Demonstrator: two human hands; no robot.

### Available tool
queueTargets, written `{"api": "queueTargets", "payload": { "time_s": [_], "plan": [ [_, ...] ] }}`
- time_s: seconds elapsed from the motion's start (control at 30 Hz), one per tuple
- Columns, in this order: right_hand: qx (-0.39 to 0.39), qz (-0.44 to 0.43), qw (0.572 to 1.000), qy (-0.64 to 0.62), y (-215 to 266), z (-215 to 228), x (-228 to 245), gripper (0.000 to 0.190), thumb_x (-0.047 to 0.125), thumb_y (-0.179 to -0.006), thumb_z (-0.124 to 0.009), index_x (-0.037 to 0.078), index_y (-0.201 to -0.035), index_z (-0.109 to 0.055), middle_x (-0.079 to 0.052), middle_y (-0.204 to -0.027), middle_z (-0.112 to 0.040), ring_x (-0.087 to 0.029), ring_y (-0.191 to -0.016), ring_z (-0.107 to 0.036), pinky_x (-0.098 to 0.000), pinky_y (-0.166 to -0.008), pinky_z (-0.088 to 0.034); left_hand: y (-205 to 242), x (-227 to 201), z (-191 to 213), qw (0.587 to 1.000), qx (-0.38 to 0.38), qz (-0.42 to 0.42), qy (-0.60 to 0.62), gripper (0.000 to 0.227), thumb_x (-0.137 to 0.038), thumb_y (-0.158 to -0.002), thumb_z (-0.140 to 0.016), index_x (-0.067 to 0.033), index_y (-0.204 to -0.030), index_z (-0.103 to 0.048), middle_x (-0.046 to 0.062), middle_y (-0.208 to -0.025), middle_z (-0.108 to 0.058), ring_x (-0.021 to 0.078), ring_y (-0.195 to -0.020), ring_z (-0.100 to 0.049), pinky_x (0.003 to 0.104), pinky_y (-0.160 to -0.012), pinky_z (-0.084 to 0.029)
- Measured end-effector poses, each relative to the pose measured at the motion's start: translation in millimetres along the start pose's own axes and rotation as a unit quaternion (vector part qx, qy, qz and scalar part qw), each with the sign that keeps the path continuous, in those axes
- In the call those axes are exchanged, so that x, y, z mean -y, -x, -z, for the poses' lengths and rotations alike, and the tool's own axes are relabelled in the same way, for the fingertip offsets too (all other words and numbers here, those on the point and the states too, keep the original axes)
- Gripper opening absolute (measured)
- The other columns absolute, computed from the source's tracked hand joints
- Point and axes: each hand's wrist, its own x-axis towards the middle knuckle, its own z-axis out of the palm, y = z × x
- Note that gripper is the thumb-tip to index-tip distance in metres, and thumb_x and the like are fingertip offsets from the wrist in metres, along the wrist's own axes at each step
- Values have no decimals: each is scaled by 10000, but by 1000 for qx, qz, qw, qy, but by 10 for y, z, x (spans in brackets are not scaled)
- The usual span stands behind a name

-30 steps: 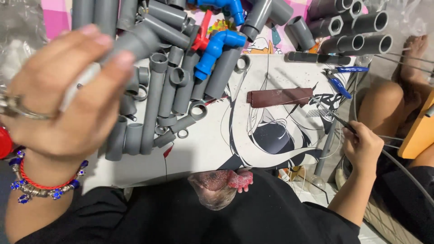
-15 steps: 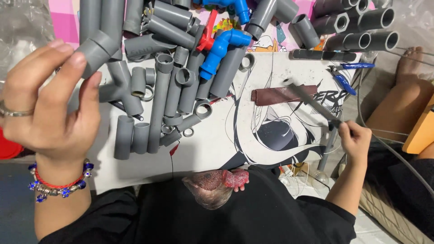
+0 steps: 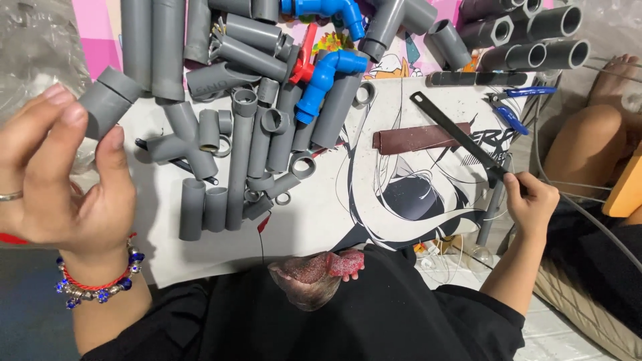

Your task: Sawing a PVC pipe using a hacksaw blade and sanding the edges with sandpaper.

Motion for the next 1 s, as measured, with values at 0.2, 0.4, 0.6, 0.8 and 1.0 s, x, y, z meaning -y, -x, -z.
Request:
{"api": "queueTargets", "payload": {
  "time_s": [0.2, 0.4, 0.6, 0.8, 1.0],
  "plan": [
    [-4, 15, 1000, 8, 42, -78, -95, 469, 267, -945, -537, 70, -565, -347, 7, -514, -181, -108, -502, -169, -266, -462, -169, -27, 14, 34, 1000, -7, -5, -6, 157, 92, -971, -532, 199, -1067, -469, 361, -1023, -474, 496, -935, -517, 571, -851, -484],
    [-13, 16, 1000, 8, 67, -140, -156, 429, 219, -949, -562, 70, -584, -395, -10, -507, -192, -124, -492, -172, -279, -469, -184, -90, -76, 3, 1000, -12, 2, -3, 164, 89, -967, -528, 188, -1077, -458, 360, -1023, -463, 502, -936, -509, 578, -859, -478],
    [-23, 17, 999, 13, 76, -212, -329, 390, 213, -950, -598, 74, -622, -439, -10, -517, -218, -118, -502, -201, -273, -485, -191, -79, -191, -81, 1000, -8, 18, -10, 154, 80, -962, -534, 170, -1070, -470, 340, -1015, -459, 489, -931, -523, 559, -859, -490],
    [-30, 38, 998, 46, -26, -194, -291, 465, 308, -950, -544, 77, -589, -362, -32, -503, -189, -155, -472, -206, -295, -470, -180, -88, -197, -146, 997, -37, 62, -26, 159, 64, -960, -530, 145, -1088, -481, 314, -990, -449, 435, -922, -521, 526, -837, -513],
    [-41, 52, 998, 15, -103, -225, -324, 443, 207, -917, -630, 78, -555, -409, -4, -466, -234, -134, -451, -236, -272, -453, -176, 181, 63, -78, 965, -86, 227, -100, 211, 26, -996, -462, 208, -1084, -401, 383, -1051, -463, 462, -1016, -479, 466, -906, -370]
  ]
}}
